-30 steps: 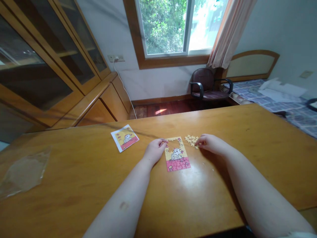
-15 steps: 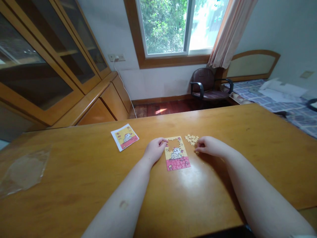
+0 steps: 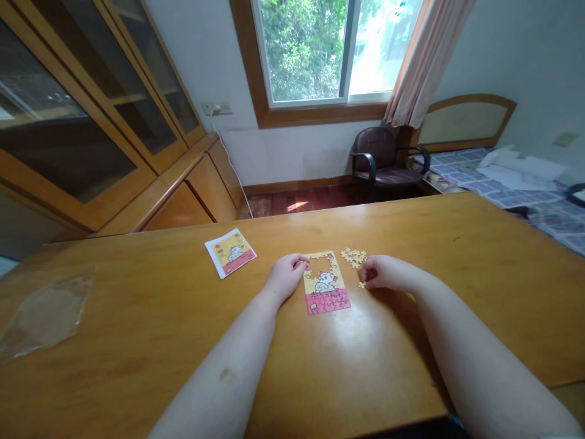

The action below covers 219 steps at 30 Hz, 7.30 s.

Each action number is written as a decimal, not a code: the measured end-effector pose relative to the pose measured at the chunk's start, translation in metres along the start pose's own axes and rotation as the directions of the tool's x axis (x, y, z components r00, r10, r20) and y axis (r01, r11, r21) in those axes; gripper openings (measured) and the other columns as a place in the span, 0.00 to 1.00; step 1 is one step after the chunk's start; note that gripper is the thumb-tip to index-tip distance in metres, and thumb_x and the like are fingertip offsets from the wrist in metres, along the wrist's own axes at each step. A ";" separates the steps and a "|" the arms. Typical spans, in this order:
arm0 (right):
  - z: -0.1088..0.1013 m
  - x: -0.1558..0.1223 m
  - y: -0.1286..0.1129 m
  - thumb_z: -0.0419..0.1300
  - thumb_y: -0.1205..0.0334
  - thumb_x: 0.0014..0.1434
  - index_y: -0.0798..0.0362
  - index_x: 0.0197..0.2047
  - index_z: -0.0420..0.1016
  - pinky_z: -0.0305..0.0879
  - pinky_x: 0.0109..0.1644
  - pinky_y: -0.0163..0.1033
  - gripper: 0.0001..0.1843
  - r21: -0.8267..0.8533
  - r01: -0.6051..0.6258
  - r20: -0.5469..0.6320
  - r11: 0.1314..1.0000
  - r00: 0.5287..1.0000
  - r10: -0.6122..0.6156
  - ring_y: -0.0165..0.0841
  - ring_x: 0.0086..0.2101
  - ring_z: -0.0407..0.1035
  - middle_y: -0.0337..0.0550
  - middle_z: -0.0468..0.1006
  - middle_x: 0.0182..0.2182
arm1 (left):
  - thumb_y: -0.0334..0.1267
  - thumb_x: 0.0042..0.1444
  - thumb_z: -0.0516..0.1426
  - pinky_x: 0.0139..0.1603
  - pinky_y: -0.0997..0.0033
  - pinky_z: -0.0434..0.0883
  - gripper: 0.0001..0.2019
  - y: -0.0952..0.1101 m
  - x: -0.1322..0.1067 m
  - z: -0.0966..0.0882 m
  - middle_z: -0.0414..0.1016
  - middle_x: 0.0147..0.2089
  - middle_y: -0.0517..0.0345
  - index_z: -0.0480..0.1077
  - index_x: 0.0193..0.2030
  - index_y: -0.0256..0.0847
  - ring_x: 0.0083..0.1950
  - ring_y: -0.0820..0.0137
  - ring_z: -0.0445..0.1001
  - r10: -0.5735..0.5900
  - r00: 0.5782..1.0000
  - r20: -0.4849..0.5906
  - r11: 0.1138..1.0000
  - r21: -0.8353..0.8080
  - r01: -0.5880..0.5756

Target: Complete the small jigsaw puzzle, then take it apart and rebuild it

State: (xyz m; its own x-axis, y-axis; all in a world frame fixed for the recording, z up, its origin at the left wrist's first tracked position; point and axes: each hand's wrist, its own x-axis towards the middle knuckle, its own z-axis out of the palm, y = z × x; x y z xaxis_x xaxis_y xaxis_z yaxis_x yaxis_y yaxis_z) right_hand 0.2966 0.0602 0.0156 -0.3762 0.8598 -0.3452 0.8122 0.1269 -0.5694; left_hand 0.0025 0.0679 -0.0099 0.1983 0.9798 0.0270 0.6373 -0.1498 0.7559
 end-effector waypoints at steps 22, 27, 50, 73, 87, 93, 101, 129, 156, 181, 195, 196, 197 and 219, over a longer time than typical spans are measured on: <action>0.006 -0.005 -0.022 0.64 0.64 0.42 0.51 0.30 0.78 0.58 0.29 0.33 0.08 0.050 0.031 0.137 0.998 0.990 -0.038 0.31 0.27 0.68 0.38 0.77 0.26 | 0.40 0.56 0.53 0.38 0.71 0.66 0.12 0.003 0.001 0.000 0.79 0.35 0.59 0.76 0.39 0.42 0.37 0.67 0.74 -0.021 1.000 0.019 1.000 -0.011 0.021; 0.012 -0.001 -0.028 0.64 0.56 0.49 0.53 0.35 0.79 0.61 0.34 0.34 0.12 0.203 0.162 0.057 0.966 0.983 -0.176 0.31 0.30 0.69 0.40 0.78 0.30 | 0.40 0.57 0.52 0.39 0.71 0.66 0.12 0.001 0.001 0.001 0.79 0.36 0.59 0.76 0.40 0.43 0.38 0.67 0.74 -0.014 1.000 0.015 1.000 -0.018 0.014; 0.040 0.018 -0.039 0.57 0.58 0.61 0.52 0.30 0.80 0.64 0.36 0.37 0.13 -0.071 0.611 -0.225 0.788 0.760 -0.610 0.31 0.30 0.68 0.44 0.75 0.28 | 0.41 0.56 0.53 0.36 0.72 0.65 0.11 -0.001 0.002 0.003 0.78 0.32 0.60 0.76 0.39 0.43 0.34 0.69 0.73 -0.007 1.000 0.007 1.000 -0.020 0.007; 0.038 0.013 -0.052 0.60 0.50 0.59 0.43 0.47 0.80 0.58 0.52 0.49 0.15 -0.299 0.543 -0.160 0.785 0.782 -0.603 0.39 0.43 0.64 0.47 0.72 0.44 | 0.41 0.57 0.52 0.40 0.71 0.68 0.12 0.004 0.002 0.003 0.79 0.35 0.59 0.76 0.39 0.43 0.37 0.67 0.74 -0.026 1.000 0.006 0.999 -0.018 0.026; 0.041 0.012 -0.056 0.57 0.41 0.59 0.42 0.54 0.75 0.46 0.62 0.59 0.24 -0.349 0.503 -0.119 0.791 0.813 -0.570 0.46 0.53 0.60 0.50 0.66 0.56 | 0.42 0.57 0.52 0.35 0.72 0.65 0.12 0.002 0.003 0.002 0.77 0.31 0.60 0.76 0.39 0.45 0.33 0.69 0.72 -0.008 1.000 0.022 0.999 0.037 0.008; 0.042 0.012 -0.054 0.57 0.42 0.58 0.41 0.55 0.73 0.42 0.64 0.63 0.25 -0.330 0.501 -0.107 0.800 0.822 -0.559 0.49 0.58 0.56 0.51 0.62 0.60 | 0.40 0.56 0.53 0.37 0.72 0.66 0.11 0.004 0.002 0.002 0.78 0.34 0.60 0.76 0.39 0.45 0.36 0.68 0.73 -0.018 1.000 0.023 1.000 0.020 0.018; 0.043 0.013 -0.053 0.59 0.42 0.57 0.42 0.56 0.73 0.42 0.64 0.63 0.25 -0.314 0.501 -0.115 0.806 0.823 -0.556 0.49 0.59 0.56 0.51 0.61 0.62 | 0.40 0.54 0.54 0.29 0.73 0.62 0.12 0.009 0.000 -0.002 0.71 0.26 0.61 0.77 0.40 0.45 0.30 0.70 0.70 -0.005 0.998 0.069 0.992 0.124 -0.004; 0.045 0.017 -0.047 0.57 0.43 0.59 0.43 0.51 0.77 0.48 0.62 0.62 0.22 -0.301 0.440 -0.188 0.846 0.842 -0.506 0.48 0.55 0.60 0.51 0.65 0.59 | 0.33 0.49 0.55 0.40 0.71 0.67 0.17 0.012 -0.003 -0.005 0.76 0.40 0.60 0.75 0.47 0.50 0.40 0.67 0.73 0.100 0.985 0.143 0.971 0.202 -0.128; 0.045 0.014 -0.051 0.55 0.39 0.58 0.43 0.54 0.75 0.46 0.64 0.61 0.26 -0.321 0.417 -0.142 0.851 0.867 -0.478 0.51 0.60 0.54 0.51 0.60 0.63 | 0.36 0.50 0.56 0.35 0.72 0.64 0.15 0.013 -0.003 -0.004 0.75 0.37 0.62 0.75 0.45 0.51 0.37 0.69 0.72 0.085 0.985 0.148 0.968 0.221 -0.117; 0.003 0.013 -0.013 0.57 0.55 0.60 0.48 0.40 0.80 0.59 0.46 0.41 0.12 -0.477 -0.125 -0.370 0.870 0.927 -0.070 0.40 0.43 0.69 0.44 0.78 0.41 | 0.40 0.56 0.52 0.35 0.71 0.64 0.12 0.010 0.001 -0.004 0.73 0.31 0.60 0.77 0.40 0.47 0.36 0.68 0.71 0.044 0.992 0.118 0.985 0.158 -0.063; 0.006 0.018 -0.010 0.58 0.63 0.58 0.52 0.35 0.77 0.62 0.44 0.36 0.06 -0.359 -0.059 -0.374 0.932 0.924 -0.085 0.35 0.38 0.71 0.44 0.78 0.37 | 0.40 0.57 0.52 0.39 0.69 0.66 0.12 0.012 0.000 -0.006 0.77 0.37 0.59 0.77 0.41 0.46 0.40 0.66 0.73 0.034 0.992 0.120 0.987 0.151 -0.052; 0.006 0.018 -0.009 0.58 0.63 0.58 0.52 0.36 0.77 0.62 0.44 0.37 0.06 -0.352 -0.068 -0.379 0.934 0.922 -0.075 0.35 0.38 0.71 0.44 0.78 0.37 | 0.40 0.57 0.52 0.39 0.69 0.67 0.12 0.012 0.000 -0.006 0.77 0.37 0.59 0.77 0.41 0.46 0.40 0.66 0.73 0.033 0.992 0.119 0.987 0.153 -0.051; 0.006 0.019 -0.009 0.59 0.62 0.58 0.52 0.36 0.77 0.62 0.44 0.37 0.06 -0.346 -0.083 -0.388 0.934 0.920 -0.062 0.35 0.39 0.71 0.45 0.78 0.37 | 0.40 0.57 0.52 0.39 0.69 0.67 0.12 0.012 0.000 -0.006 0.77 0.37 0.59 0.77 0.41 0.46 0.40 0.66 0.73 0.034 0.992 0.119 0.987 0.153 -0.052; 0.008 0.006 -0.021 0.54 0.69 0.59 0.48 0.41 0.80 0.64 0.47 0.36 0.14 -0.316 0.123 -0.262 0.941 0.942 -0.212 0.34 0.40 0.72 0.44 0.77 0.40 | 0.41 0.57 0.52 0.39 0.70 0.67 0.13 0.014 -0.001 -0.006 0.77 0.37 0.58 0.77 0.41 0.46 0.40 0.66 0.73 0.027 0.991 0.129 0.986 0.162 -0.048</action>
State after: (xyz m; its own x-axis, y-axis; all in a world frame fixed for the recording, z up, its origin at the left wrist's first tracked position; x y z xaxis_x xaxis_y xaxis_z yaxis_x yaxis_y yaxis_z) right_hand 0.2737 0.0592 0.0192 -0.4094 0.9123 -0.0089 0.8585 0.3819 -0.3423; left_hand 0.0064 0.0659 0.0045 0.3104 0.9499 -0.0373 0.7392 -0.2165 0.6378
